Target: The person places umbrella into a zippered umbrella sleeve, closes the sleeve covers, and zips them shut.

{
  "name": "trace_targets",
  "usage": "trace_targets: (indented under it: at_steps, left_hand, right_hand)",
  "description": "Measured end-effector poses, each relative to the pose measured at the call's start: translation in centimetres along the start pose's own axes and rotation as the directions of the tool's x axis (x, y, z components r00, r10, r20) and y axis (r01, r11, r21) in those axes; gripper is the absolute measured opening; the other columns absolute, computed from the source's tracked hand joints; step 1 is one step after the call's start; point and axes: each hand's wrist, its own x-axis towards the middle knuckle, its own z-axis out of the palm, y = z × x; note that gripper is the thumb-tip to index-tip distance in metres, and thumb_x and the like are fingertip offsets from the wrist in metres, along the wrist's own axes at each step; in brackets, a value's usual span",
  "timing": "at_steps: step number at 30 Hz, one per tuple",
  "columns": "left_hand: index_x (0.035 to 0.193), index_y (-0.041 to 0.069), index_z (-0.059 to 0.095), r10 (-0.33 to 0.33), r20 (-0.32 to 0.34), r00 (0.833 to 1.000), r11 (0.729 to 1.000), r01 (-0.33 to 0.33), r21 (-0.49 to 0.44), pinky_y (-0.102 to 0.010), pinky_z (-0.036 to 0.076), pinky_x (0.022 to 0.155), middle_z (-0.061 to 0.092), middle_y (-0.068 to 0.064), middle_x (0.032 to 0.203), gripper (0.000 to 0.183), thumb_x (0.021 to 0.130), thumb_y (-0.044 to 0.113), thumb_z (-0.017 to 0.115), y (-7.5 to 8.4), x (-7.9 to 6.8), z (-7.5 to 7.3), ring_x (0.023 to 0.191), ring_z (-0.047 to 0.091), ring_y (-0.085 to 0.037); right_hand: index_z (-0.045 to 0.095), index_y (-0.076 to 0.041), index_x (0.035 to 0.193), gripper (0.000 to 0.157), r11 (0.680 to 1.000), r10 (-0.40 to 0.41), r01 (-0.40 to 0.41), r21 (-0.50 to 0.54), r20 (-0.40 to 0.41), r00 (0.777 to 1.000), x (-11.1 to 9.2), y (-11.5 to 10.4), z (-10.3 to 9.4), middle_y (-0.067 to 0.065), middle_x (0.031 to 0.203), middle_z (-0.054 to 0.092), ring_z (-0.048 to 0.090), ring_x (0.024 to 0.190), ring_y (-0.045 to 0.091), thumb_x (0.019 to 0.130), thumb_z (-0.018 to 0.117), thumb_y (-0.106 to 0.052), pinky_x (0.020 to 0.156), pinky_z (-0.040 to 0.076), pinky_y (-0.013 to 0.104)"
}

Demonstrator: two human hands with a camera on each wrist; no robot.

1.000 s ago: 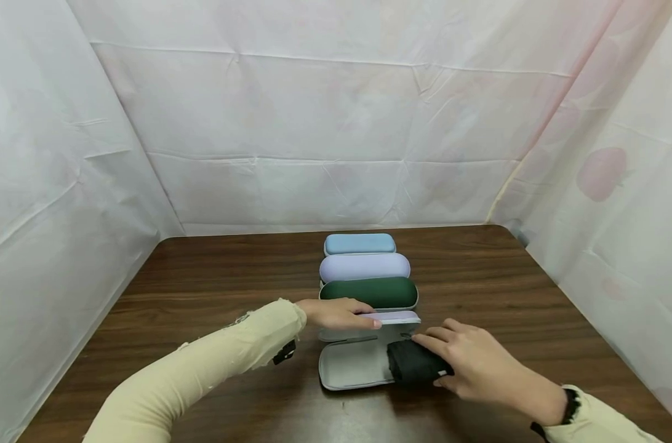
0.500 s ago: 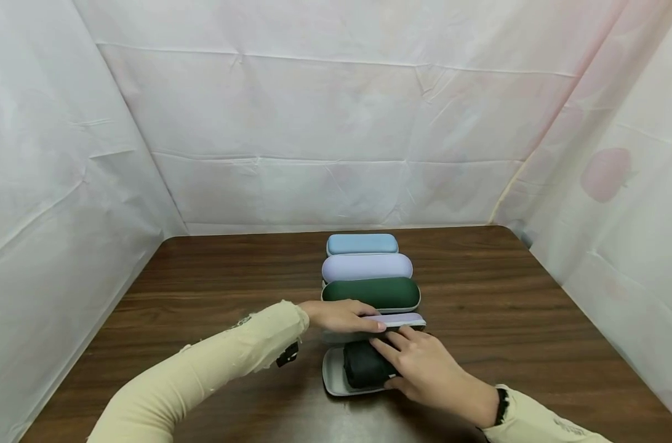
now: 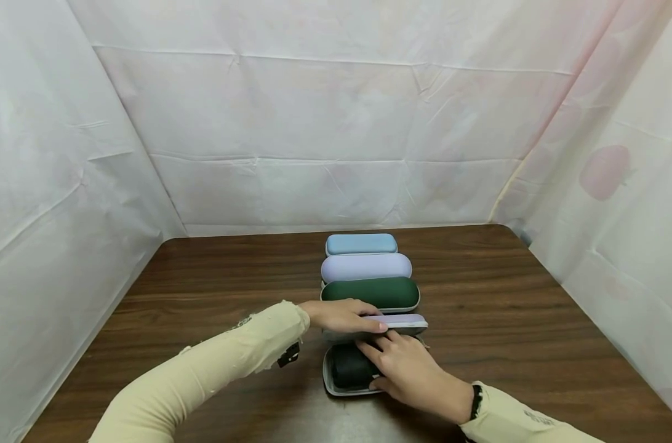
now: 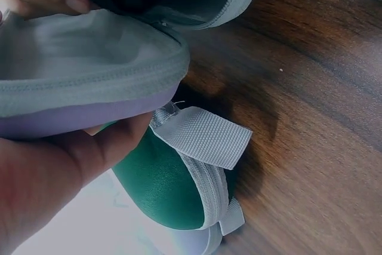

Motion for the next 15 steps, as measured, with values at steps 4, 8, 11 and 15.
trace_targets:
  at_steps: [4, 8, 11, 15]
  left_hand:
    - [0.133, 0.014, 0.055, 0.024, 0.006, 1.0, 1.0, -0.024, -0.01, -0.027, 0.039, 0.096, 0.056, 0.008, 0.125, 0.051, 0.097, 0.048, 0.046, -0.02, 0.03, -0.04, 0.116, 0.049, -0.005]
    - [0.132, 0.014, 0.055, 0.031, 0.009, 0.999, 0.999, -0.031, -0.013, -0.026, 0.04, 0.094, 0.057, 0.01, 0.122, 0.05, 0.097, 0.048, 0.047, 0.01, -0.06, -0.11, 0.113, 0.05, -0.003]
    - [0.131, 0.014, 0.056, 0.031, 0.008, 0.999, 0.999, -0.031, -0.016, -0.026, 0.04, 0.093, 0.057, 0.01, 0.121, 0.049, 0.097, 0.048, 0.047, 0.02, -0.11, -0.11, 0.112, 0.05, -0.003]
    - [0.131, 0.014, 0.056, 0.034, 0.007, 0.999, 0.999, -0.034, -0.024, -0.026, 0.04, 0.093, 0.057, 0.011, 0.12, 0.048, 0.097, 0.048, 0.048, 0.0, -0.13, -0.1, 0.111, 0.05, -0.003]
  right_hand:
    - [0.064, -0.008, 0.124, 0.065, 1.0, 0.002, -0.003, 0.031, 0.02, 1.0, 0.17, 0.16, 0.13, 0.009, 0.117, 0.062, 0.06, 0.099, 0.024, 0.073, 0.081, -0.043, 0.072, 0.053, 0.036]
    - [0.063, -0.009, 0.124, 0.063, 0.997, 0.006, -0.01, 0.078, 0.044, 0.999, 0.24, 0.41, 0.31, 0.007, 0.117, 0.062, 0.06, 0.101, 0.023, 0.075, 0.079, -0.044, 0.074, 0.053, 0.037]
    - [0.064, -0.009, 0.124, 0.061, 0.994, 0.001, -0.007, 0.109, 0.046, 0.999, 0.28, 0.58, 0.57, 0.007, 0.116, 0.063, 0.061, 0.101, 0.022, 0.075, 0.079, -0.043, 0.076, 0.052, 0.037]
    - [0.065, -0.011, 0.122, 0.061, 0.99, 0.002, -0.004, 0.144, 0.015, 1.0, 0.27, 0.83, 1.06, 0.005, 0.114, 0.064, 0.061, 0.101, 0.02, 0.073, 0.08, -0.044, 0.077, 0.052, 0.036]
